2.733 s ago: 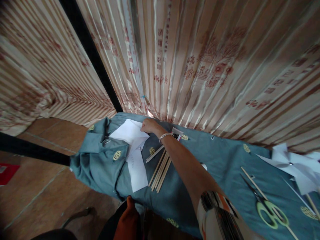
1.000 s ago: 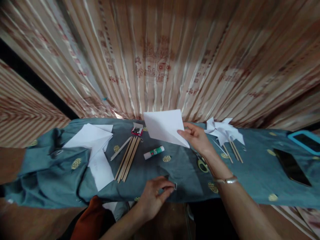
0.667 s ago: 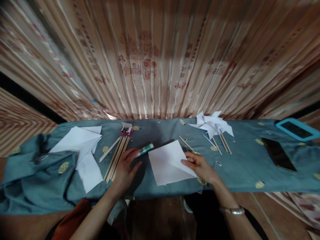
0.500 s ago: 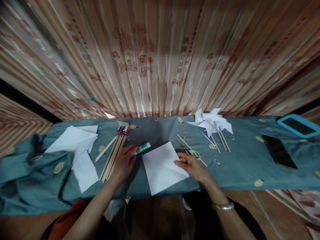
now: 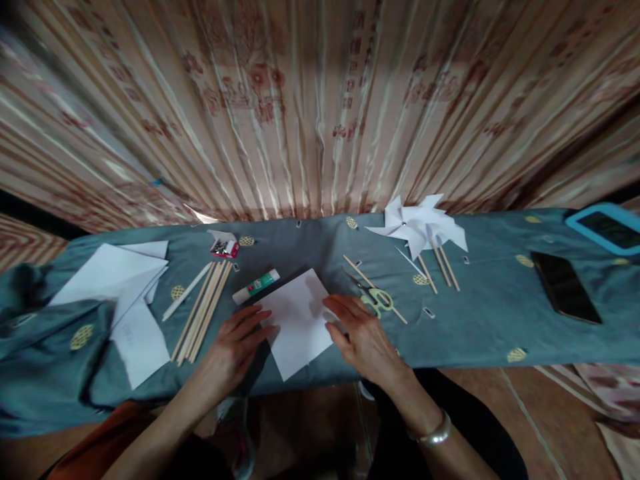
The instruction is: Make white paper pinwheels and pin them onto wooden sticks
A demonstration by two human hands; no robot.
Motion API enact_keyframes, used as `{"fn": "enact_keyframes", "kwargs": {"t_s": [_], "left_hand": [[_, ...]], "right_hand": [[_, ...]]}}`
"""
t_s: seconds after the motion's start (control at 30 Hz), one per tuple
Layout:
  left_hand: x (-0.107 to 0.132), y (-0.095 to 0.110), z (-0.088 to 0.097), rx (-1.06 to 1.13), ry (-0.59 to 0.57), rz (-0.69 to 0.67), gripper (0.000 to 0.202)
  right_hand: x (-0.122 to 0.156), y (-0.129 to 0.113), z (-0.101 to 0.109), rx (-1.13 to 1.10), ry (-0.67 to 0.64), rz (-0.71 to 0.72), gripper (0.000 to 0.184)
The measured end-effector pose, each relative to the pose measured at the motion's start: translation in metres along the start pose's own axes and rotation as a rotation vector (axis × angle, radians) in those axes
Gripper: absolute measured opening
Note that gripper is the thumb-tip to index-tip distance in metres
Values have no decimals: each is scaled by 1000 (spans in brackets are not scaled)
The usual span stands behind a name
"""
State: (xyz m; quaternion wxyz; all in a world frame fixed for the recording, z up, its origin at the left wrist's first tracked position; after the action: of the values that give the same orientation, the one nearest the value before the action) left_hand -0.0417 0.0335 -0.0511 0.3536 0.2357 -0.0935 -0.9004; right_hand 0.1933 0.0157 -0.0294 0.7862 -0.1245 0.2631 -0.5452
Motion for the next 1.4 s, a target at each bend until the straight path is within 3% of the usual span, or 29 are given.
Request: {"fn": "enact_keyframes", "kwargs": {"t_s": [0.13,0.3,0.43,0.57,0.63,0.83,0.93,1.03,1.17,1.4], "left_hand": [[7,-2,-10,24,-41,-3,35],[0,-1,-12,37,-71,-27,27],[-6,7,-5,18,-33,-58,26],[-12,17,5,31,28,-56,25],[-15,20,9,80,51,-30,24],[-17,29,12,112,133,106,30],[-13,50,1,79,60,-22,40],[-3,69,-20,12,-65,-149,42],[8,70,-43,-88,-171,-75,51],[11,62,-48,-125,-261,-1,70]], "right_hand": [[14,-18,-17,-37,-215,14,58],[19,-19,-25,-35,-288,-14,69],[19,-15,-21,-55,-236,-17,63],[19,-12,-13,-148,-88,-42,29],[19,-8,-9,-225,-30,-100,22],[15,12,-13,-274,24,-405,20],[13,18,-16,-190,63,-460,23],[13,19,-19,-103,75,-441,28],[15,15,-21,-12,91,-338,29],[16,4,-20,155,117,-123,27]]}}
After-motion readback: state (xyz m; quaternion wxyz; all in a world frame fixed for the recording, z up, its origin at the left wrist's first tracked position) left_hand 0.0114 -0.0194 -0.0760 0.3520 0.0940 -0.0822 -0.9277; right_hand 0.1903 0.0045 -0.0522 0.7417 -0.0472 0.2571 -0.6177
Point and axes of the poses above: each hand's wrist, its own x-axis away from the middle knuckle, its own z-axis out of the back of the hand, y = z × x, the point moved 5 cm from there along -x, towards the middle knuckle, and after that the axes turned 2 degrees about x, right-handed, at the moved point
